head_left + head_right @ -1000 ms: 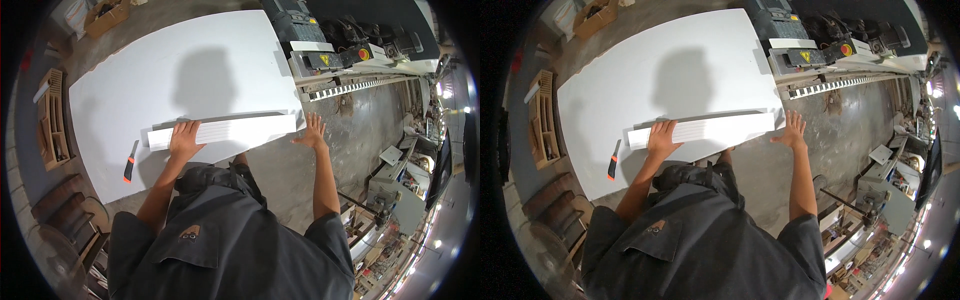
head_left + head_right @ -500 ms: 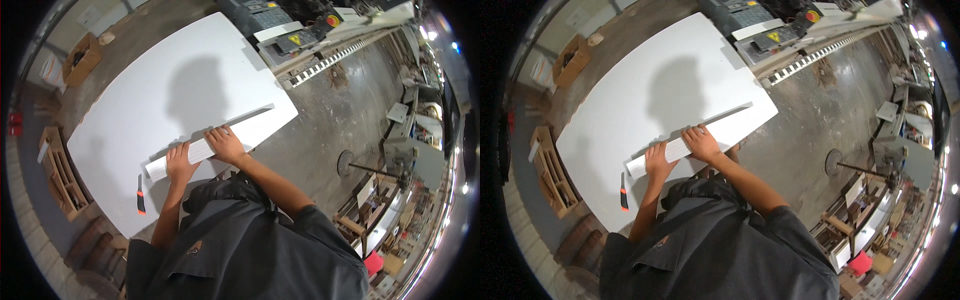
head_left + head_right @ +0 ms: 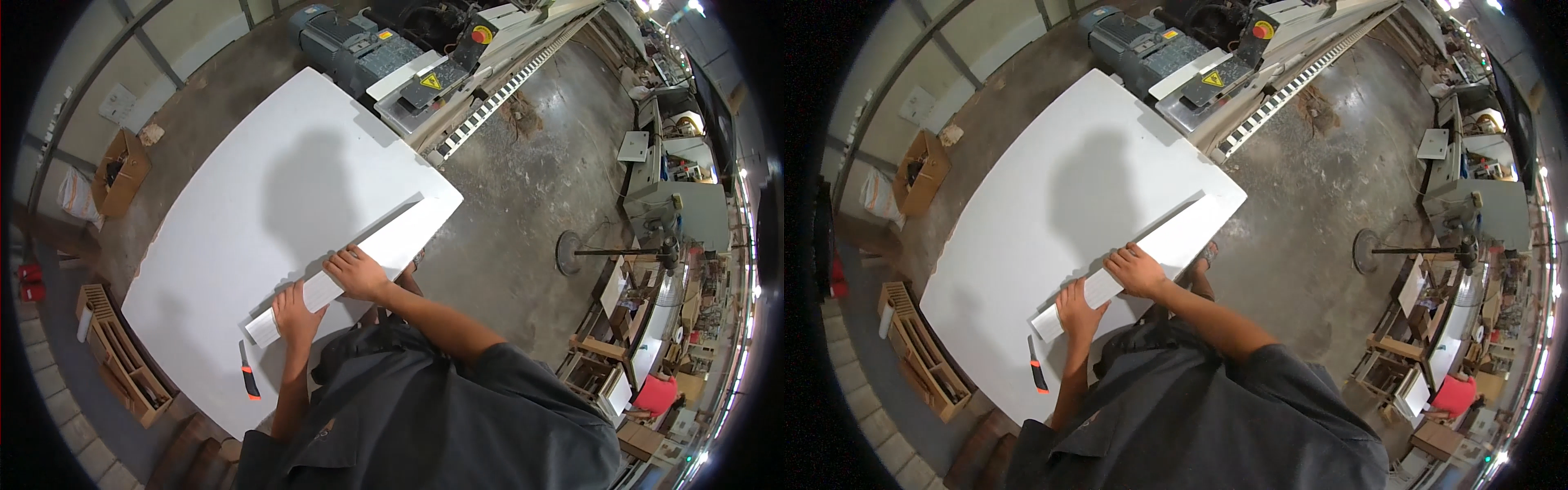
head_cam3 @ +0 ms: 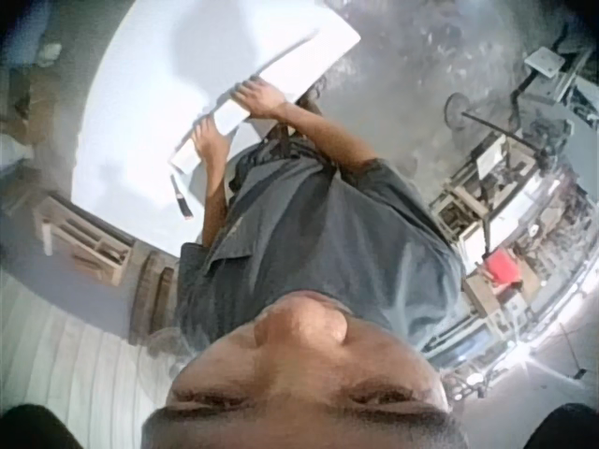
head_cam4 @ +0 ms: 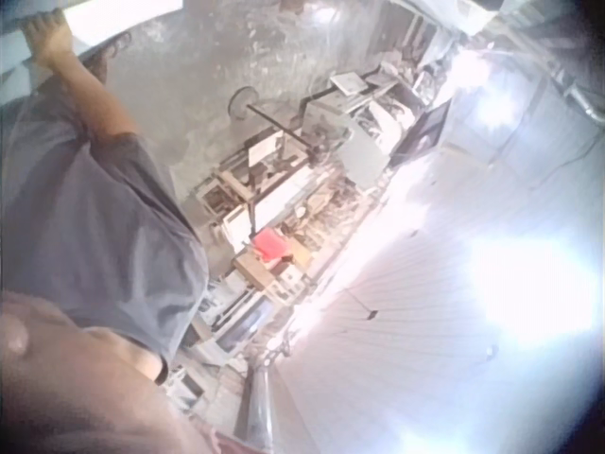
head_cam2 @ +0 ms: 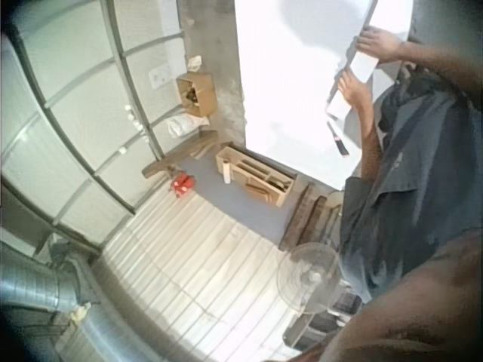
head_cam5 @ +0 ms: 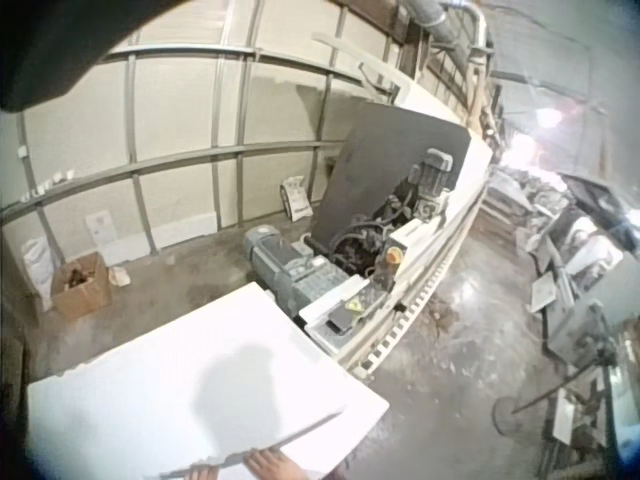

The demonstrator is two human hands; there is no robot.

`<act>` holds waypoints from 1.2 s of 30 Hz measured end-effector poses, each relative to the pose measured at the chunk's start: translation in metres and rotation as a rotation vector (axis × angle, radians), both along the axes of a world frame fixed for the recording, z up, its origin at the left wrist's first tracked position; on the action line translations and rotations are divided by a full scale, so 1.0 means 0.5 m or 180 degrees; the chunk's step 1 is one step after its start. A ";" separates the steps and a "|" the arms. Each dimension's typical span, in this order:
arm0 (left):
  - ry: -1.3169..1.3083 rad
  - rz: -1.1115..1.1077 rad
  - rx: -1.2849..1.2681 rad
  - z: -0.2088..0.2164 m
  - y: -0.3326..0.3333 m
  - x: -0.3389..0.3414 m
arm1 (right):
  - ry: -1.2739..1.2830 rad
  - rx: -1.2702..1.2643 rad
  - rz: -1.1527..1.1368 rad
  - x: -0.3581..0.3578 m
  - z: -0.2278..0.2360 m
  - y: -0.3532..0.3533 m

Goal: Trimming the excess material from the edges of white laminated boards using a utility knife.

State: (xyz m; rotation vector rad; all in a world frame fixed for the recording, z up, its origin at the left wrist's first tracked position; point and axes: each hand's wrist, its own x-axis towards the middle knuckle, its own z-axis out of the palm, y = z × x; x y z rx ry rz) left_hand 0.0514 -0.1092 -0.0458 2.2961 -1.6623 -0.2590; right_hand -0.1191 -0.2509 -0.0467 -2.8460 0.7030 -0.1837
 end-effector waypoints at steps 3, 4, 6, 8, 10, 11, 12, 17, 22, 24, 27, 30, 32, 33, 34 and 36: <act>-0.0059 -0.0032 -0.0013 0.003 0.002 0.000 | -0.0075 0.0049 0.0001 -0.002 0.001 0.002; -0.0065 -0.0037 -0.0045 0.001 0.001 -0.001 | -0.0051 -0.0003 -0.0020 -0.003 -0.007 0.003; -0.0063 -0.0047 -0.0070 -0.003 -0.003 -0.005 | -0.0084 -0.0095 -0.0062 -0.005 -0.022 0.001; -0.0054 -0.0017 -0.0073 -0.004 0.002 -0.006 | -0.0138 -0.0042 -0.0033 -0.005 -0.012 0.002; -0.0050 -0.0025 -0.0078 -0.005 0.003 -0.004 | -0.0183 0.0014 -0.0011 -0.006 -0.005 0.002; -0.0021 -0.0030 -0.0076 -0.005 0.003 -0.005 | -0.0204 -0.0016 -0.0008 -0.006 -0.003 0.002; -0.0039 -0.0038 -0.0079 -0.005 0.003 -0.004 | -0.0224 -0.0045 -0.0004 -0.007 -0.001 0.003; -0.0034 -0.0054 -0.0054 0.000 0.001 -0.005 | -0.0270 -0.0075 0.0000 -0.006 -0.018 0.004; -0.0041 -0.0129 -0.0109 0.000 0.000 -0.008 | -0.0147 0.0097 -0.0007 -0.009 -0.019 0.005; -0.0042 -0.0154 -0.0022 0.004 -0.002 -0.010 | -0.0320 -0.0087 -0.0003 -0.009 -0.027 0.004; 0.0143 -0.0351 0.0076 0.022 -0.026 -0.011 | -0.0244 -0.0011 -0.0004 -0.015 -0.035 0.002; 0.0301 -0.0583 -0.0269 0.022 -0.067 -0.002 | -0.0189 0.0115 0.0045 -0.017 -0.017 0.000; 0.0437 -0.0501 -0.0571 0.027 -0.124 -0.011 | -0.0098 0.0070 0.0048 -0.021 -0.012 -0.002; 0.0423 -0.0539 -0.0596 0.024 -0.161 -0.019 | 0.0006 0.0046 0.0081 -0.022 -0.010 -0.002; 0.0615 -0.0502 -0.0819 0.015 -0.198 -0.025 | -0.0004 0.0013 0.0053 -0.023 -0.009 -0.002; 0.0787 -0.0448 -0.1057 0.023 -0.273 -0.046 | -0.0069 0.0057 0.0110 -0.021 -0.015 -0.001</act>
